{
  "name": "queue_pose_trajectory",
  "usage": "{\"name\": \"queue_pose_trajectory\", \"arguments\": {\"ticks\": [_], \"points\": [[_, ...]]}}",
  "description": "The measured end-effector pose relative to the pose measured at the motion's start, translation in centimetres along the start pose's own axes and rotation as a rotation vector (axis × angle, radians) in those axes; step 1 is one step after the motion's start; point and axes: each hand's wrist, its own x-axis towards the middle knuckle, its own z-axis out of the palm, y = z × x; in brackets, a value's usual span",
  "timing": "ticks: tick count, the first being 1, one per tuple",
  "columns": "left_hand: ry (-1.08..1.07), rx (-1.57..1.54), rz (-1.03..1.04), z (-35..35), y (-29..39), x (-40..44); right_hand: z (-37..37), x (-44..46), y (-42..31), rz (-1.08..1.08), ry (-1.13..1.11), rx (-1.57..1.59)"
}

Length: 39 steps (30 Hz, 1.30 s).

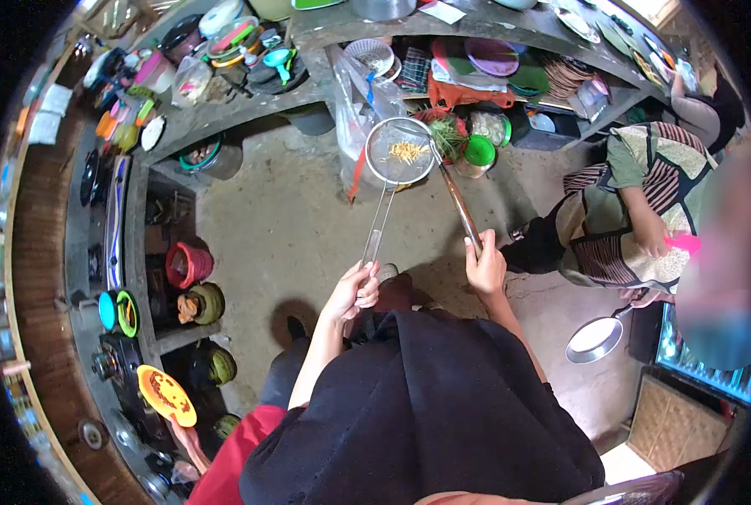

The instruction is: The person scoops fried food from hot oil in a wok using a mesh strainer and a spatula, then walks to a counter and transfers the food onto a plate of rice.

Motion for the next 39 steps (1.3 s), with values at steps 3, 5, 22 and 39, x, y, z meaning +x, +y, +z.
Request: {"name": "queue_pose_trajectory", "arguments": {"ticks": [3, 5, 22, 39], "points": [[-0.029, 0.006, -0.055, -0.8, 2.3, 1.6, 1.3, 1.0, -0.4, 0.0, 0.065, -0.001], [-0.051, 0.023, -0.078, -1.6, 3.0, 2.3, 2.0, 0.8, -0.8, 0.018, 0.096, 0.013], [-0.197, 0.154, -0.291, -1.6, 6.3, 9.0, 1.5, -0.3, -0.5, 0.27, 0.233, -0.107], [-0.394, 0.314, -0.487, 9.9, 1.5, 25.6, -4.4, 2.1, 8.0, 0.61, 0.455, -0.011]]}}
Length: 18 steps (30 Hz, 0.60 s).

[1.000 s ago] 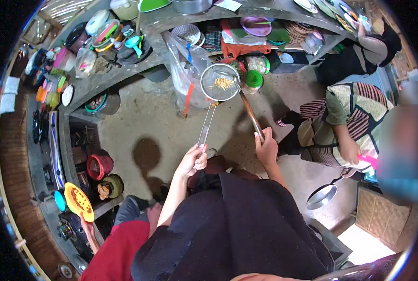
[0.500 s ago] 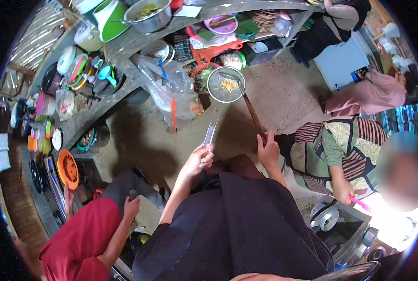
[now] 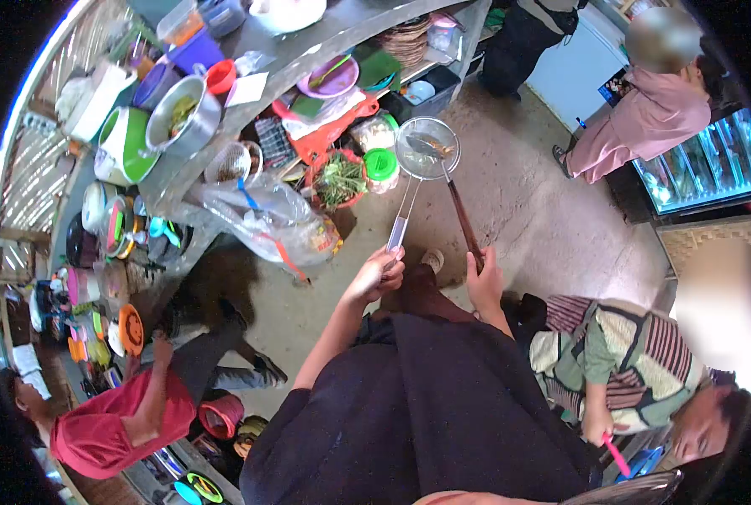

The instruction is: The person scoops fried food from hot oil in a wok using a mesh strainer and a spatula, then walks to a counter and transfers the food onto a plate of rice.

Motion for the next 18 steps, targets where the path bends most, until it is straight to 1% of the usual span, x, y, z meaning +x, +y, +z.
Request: {"name": "queue_pose_trajectory", "arguments": {"ticks": [1, 3, 5, 7, 9, 11, 13, 15, 18], "points": [[0.008, -0.015, -0.019, 0.1, 0.5, 1.7, -0.2, 1.7, 0.4, 0.003, 0.048, -0.022], [-0.024, 0.012, -0.048, 0.7, 1.3, 4.8, -1.6, 4.8, 1.4, 0.032, 0.044, 0.007], [0.026, 0.002, -0.084, 1.7, 2.0, 8.0, -3.0, 8.0, 2.2, 0.013, 0.064, -0.025], [-0.01, 0.005, -0.093, 2.9, 3.2, 10.9, -4.6, 10.9, 2.5, 0.036, 0.08, -0.035], [0.011, 0.02, -0.123, 4.0, 4.2, 13.8, -5.8, 13.8, 2.9, 0.003, 0.1, 0.004], [-0.007, 0.006, -0.15, 4.7, 4.8, 16.6, -6.0, 16.1, 4.2, -0.011, 0.12, 0.001], [-0.08, -0.005, -0.12, 5.2, 5.1, 19.2, -6.0, 17.0, 5.4, -0.022, 0.138, -0.002], [-0.11, -0.004, -0.145, 6.0, 6.2, 22.8, -6.2, 19.1, 7.0, 0.009, 0.078, -0.076], [-0.113, 0.015, -0.212, 5.9, 7.4, 25.8, -5.9, 21.1, 8.4, 0.008, 0.118, -0.051]]}}
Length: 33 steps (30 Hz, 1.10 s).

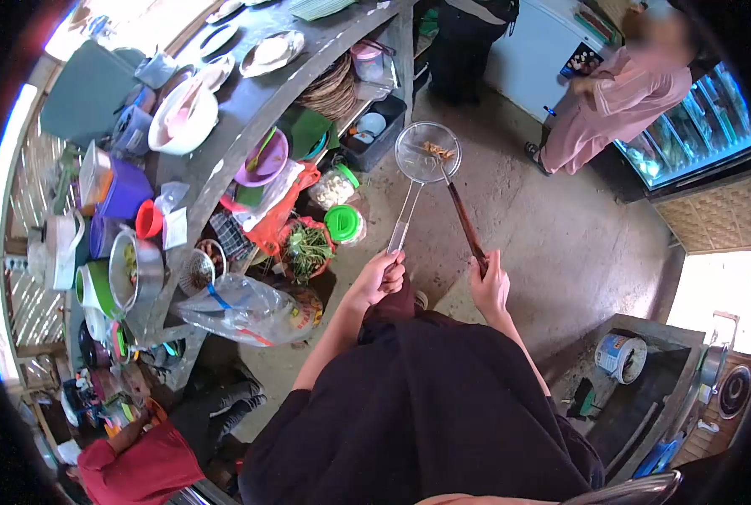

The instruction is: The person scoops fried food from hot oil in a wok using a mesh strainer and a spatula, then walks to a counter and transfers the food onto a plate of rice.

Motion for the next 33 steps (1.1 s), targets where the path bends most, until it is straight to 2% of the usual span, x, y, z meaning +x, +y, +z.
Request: {"name": "queue_pose_trajectory", "arguments": {"ticks": [5, 17, 22, 25, 33], "points": [[-0.018, 0.026, -0.099, -1.4, 4.0, 5.2, 0.9, 4.6, 1.3, 0.047, -0.008, -0.068], [-0.023, 0.014, -0.182, -4.3, 14.0, 12.4, 4.8, 14.8, -0.5, 0.123, -0.001, -0.135], [-0.01, 0.033, -0.162, -5.2, 16.2, 13.5, 6.5, 16.5, -0.9, 0.159, 0.011, -0.144], [-0.022, 0.0, -0.159, -5.9, 16.7, 14.0, 6.6, 16.9, -0.6, 0.114, -0.017, -0.225], [0.022, -0.032, -0.121, -6.3, 17.8, 14.0, 7.8, 18.7, -0.9, 0.045, -0.015, -0.192]]}}
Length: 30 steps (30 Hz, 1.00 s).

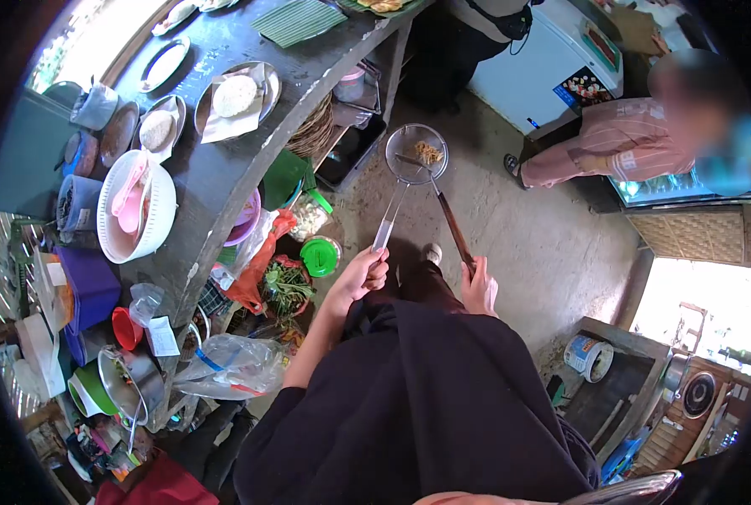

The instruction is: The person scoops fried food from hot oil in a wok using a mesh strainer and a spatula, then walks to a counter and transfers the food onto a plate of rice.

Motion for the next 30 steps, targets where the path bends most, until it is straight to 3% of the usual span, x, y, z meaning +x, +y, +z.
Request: {"name": "queue_pose_trajectory", "arguments": {"ticks": [9, 25, 27, 30], "points": [[0.03, -0.015, 0.043, 0.2, 0.3, -0.4, 0.2, 1.7, 0.7, 0.024, -0.133, -0.011], [0.044, -0.015, 0.101, 3.0, 0.6, 3.4, -0.6, 7.0, 5.2, -0.181, -0.034, 0.039], [0.052, -0.014, 0.102, 3.4, 0.5, 4.0, -1.2, 7.7, 5.8, -0.109, -0.138, 0.022], [0.08, -0.009, 0.11, 4.0, 0.3, 4.8, -1.4, 8.9, 7.1, -0.142, -0.126, 0.041]]}}
